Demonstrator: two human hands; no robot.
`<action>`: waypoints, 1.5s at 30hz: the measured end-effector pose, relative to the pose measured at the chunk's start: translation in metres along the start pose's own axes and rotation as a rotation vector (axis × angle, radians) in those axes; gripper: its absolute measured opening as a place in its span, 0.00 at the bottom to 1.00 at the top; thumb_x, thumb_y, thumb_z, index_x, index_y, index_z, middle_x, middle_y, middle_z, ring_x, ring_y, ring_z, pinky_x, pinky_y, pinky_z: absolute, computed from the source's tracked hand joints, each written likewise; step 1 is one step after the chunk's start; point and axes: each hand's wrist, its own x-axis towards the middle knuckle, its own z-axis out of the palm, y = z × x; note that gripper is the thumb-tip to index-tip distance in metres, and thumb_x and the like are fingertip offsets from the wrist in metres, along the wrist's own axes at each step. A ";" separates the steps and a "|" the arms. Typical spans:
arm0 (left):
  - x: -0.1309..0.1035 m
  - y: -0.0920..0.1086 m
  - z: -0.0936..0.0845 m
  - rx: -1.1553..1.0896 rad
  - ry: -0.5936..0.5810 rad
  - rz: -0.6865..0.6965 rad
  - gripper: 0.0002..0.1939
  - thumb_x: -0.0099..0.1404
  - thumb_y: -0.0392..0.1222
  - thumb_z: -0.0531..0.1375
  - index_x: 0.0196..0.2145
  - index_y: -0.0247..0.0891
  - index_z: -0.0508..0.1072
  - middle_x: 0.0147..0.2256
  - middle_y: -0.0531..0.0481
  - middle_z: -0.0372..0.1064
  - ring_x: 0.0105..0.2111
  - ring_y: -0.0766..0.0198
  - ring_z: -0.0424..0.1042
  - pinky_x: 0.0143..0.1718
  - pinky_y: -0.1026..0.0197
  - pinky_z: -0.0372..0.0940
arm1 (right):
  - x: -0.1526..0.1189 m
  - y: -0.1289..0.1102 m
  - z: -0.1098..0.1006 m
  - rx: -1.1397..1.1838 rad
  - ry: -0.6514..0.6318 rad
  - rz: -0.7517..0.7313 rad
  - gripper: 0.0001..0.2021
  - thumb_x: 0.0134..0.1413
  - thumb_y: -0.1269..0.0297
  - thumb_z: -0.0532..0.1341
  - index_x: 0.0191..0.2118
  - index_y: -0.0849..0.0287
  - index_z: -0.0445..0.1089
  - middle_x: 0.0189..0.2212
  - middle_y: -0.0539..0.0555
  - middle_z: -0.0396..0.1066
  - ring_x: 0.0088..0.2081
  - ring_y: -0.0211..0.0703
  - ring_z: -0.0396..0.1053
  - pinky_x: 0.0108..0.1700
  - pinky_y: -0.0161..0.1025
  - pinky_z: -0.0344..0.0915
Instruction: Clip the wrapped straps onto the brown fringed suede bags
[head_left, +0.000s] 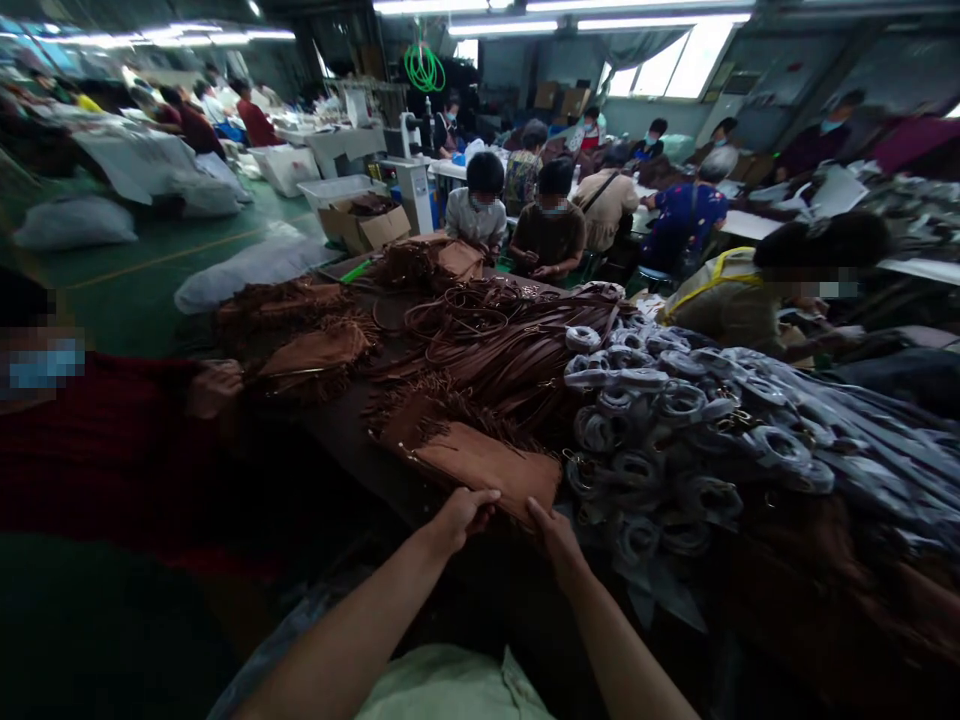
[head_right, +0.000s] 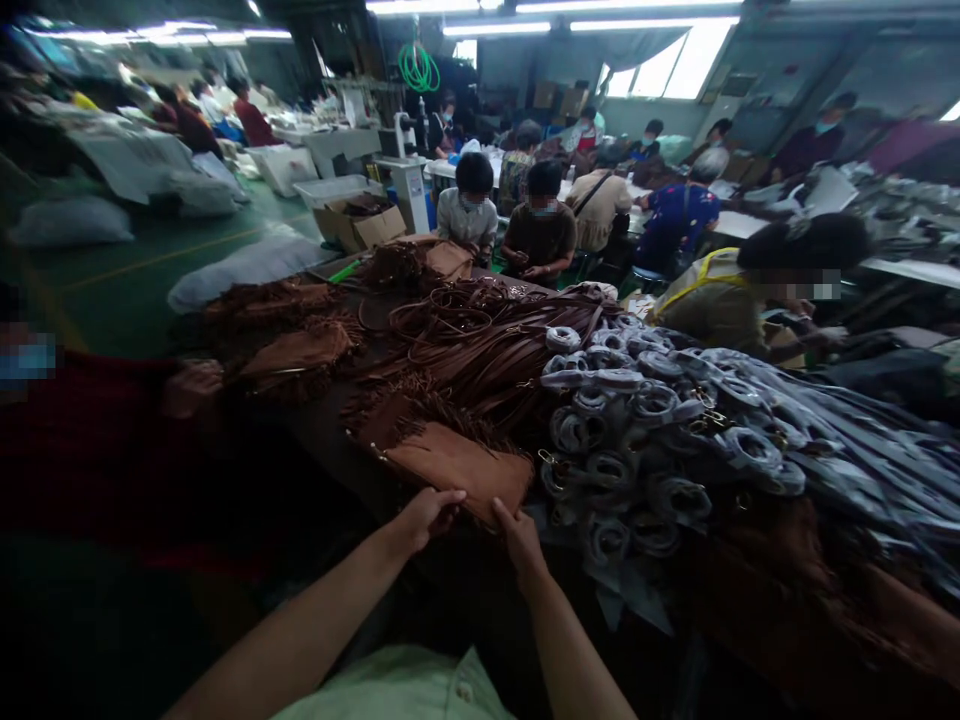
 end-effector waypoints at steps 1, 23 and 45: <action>-0.006 -0.002 0.004 0.018 -0.017 0.000 0.16 0.45 0.46 0.67 0.27 0.32 0.69 0.20 0.55 0.66 0.17 0.74 0.61 0.20 0.70 0.55 | -0.003 0.002 -0.003 0.047 0.029 0.005 0.27 0.39 0.45 0.63 0.36 0.67 0.73 0.30 0.58 0.75 0.32 0.48 0.72 0.33 0.39 0.67; 0.028 -0.002 -0.032 0.682 -0.427 0.044 0.29 0.50 0.69 0.52 0.25 0.36 0.62 0.14 0.62 0.46 0.14 0.74 0.44 0.18 0.67 0.41 | -0.078 0.033 -0.092 0.370 0.621 0.298 0.18 0.35 0.56 0.68 0.23 0.59 0.59 0.10 0.41 0.57 0.10 0.29 0.52 0.11 0.28 0.49; 0.011 -0.056 0.120 1.259 -0.661 0.461 0.12 0.58 0.46 0.58 0.29 0.37 0.77 0.24 0.54 0.67 0.25 0.67 0.64 0.27 0.67 0.55 | -0.074 0.054 -0.150 0.137 0.457 0.321 0.17 0.44 0.53 0.64 0.34 0.62 0.67 0.14 0.46 0.64 0.13 0.34 0.59 0.14 0.29 0.52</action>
